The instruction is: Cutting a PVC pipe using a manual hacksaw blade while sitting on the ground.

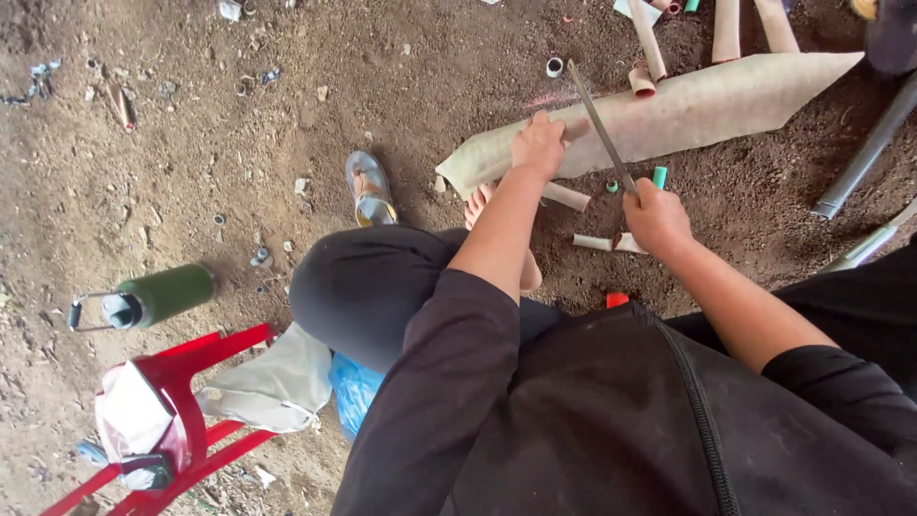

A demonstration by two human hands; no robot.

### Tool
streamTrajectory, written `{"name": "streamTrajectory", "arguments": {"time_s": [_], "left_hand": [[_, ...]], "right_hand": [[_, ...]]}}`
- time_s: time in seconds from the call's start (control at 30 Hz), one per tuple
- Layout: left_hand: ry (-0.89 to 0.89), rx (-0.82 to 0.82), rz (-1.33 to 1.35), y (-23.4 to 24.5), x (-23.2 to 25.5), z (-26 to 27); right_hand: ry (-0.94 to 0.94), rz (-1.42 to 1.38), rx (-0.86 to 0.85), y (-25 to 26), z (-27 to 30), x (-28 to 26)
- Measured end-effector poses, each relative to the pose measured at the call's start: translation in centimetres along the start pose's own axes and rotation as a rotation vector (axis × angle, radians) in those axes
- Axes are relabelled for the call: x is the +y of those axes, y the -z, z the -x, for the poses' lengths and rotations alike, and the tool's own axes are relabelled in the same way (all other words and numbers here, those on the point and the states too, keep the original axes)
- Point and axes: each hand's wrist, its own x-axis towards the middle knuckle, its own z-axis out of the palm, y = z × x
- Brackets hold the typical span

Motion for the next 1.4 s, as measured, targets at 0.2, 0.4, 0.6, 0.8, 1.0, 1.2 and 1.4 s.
{"name": "streamTrajectory", "arguments": {"time_s": [0.2,0.4,0.6,0.8,1.0,1.2,1.4], "left_hand": [[-0.001,0.021,-0.005,-1.1,-0.2,-1.6],[-0.051,0.013,0.024,-1.9,-0.8,-1.8],[-0.061,0.007,0.025,-1.8,-1.0,-1.7],[-0.117,0.124,-0.028,-2.3,-1.3,-2.0],[-0.152,0.162,-0.322,-0.1,2.2,0.2],[-0.097,0.141,-0.264,-1.1,2.4,0.4],[-0.044,0.059,-0.23,0.2,3.1,0.4]], "right_hand": [[-0.045,0.035,-0.034,0.4,-0.3,-0.6],[-0.085,0.074,-0.074,0.3,-0.5,-1.0],[-0.086,0.111,-0.086,-0.3,-1.0,-0.6],[-0.062,0.217,-0.088,-0.3,-1.9,-0.2],[0.0,0.23,-0.115,2.1,-0.5,-3.3],[0.02,0.283,-0.092,2.1,-0.7,-3.5],[0.036,0.362,-0.132,2.1,-0.3,-3.6]]}}
